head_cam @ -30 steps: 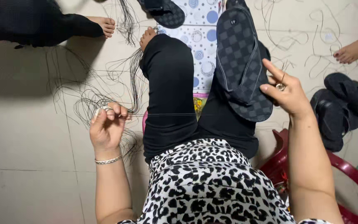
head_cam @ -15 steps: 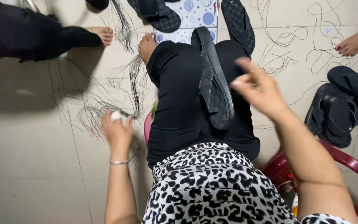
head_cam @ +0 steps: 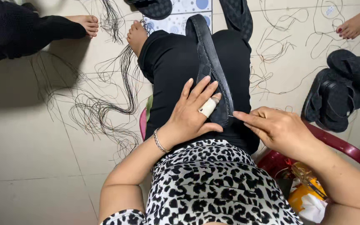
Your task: The person hand-sews the sole of a black sandal using a needle and thread while sitting on the floor surrounded by other footwear.
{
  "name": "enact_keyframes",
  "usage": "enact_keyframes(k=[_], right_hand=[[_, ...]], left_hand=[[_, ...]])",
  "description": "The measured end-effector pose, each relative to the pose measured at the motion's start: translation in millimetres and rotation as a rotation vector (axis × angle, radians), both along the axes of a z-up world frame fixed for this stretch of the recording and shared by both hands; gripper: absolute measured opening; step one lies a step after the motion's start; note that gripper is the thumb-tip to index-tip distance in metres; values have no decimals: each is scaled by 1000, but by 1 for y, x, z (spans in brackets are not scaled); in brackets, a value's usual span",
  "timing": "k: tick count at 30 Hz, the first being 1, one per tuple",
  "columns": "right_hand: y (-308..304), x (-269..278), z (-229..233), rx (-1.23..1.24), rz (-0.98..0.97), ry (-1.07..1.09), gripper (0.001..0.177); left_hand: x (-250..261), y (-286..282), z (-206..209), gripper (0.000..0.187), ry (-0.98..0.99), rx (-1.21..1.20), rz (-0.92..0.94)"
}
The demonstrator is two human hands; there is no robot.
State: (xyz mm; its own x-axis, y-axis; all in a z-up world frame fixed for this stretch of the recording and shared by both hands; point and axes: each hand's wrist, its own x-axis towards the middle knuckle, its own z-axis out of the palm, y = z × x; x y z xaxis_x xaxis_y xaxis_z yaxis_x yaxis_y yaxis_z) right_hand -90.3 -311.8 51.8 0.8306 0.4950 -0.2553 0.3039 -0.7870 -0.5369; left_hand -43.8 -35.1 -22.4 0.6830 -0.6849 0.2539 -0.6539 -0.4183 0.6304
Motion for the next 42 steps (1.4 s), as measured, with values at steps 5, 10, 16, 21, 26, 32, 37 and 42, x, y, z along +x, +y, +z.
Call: enact_keyframes(k=[5, 10, 16, 21, 26, 32, 37, 42], right_hand=[[-11, 7, -2, -238, 113, 98, 55], [1, 5, 14, -562, 232, 105, 67], [23, 25, 3, -488, 176, 333, 46], [33, 21, -9, -338, 146, 127, 28], [32, 25, 2, -147, 9, 110, 24], [35, 13, -11, -73, 20, -242, 25], [39, 5, -25, -213, 65, -39, 15], [40, 8, -21, -52, -10, -106, 13]], left_hand=[[-4, -6, -4, 85, -23, -4, 42], [-14, -18, -17, 82, -59, 8, 99], [-11, -14, -24, 81, -16, -50, 99], [-16, -22, -38, 89, -44, -258, 176], [-42, -18, -40, 28, -266, -395, 201], [-31, -11, -27, 35, -282, -351, 17], [-18, 2, 40, 21, 830, -634, -88], [-25, -1, 1, 10, 1340, -687, 200]])
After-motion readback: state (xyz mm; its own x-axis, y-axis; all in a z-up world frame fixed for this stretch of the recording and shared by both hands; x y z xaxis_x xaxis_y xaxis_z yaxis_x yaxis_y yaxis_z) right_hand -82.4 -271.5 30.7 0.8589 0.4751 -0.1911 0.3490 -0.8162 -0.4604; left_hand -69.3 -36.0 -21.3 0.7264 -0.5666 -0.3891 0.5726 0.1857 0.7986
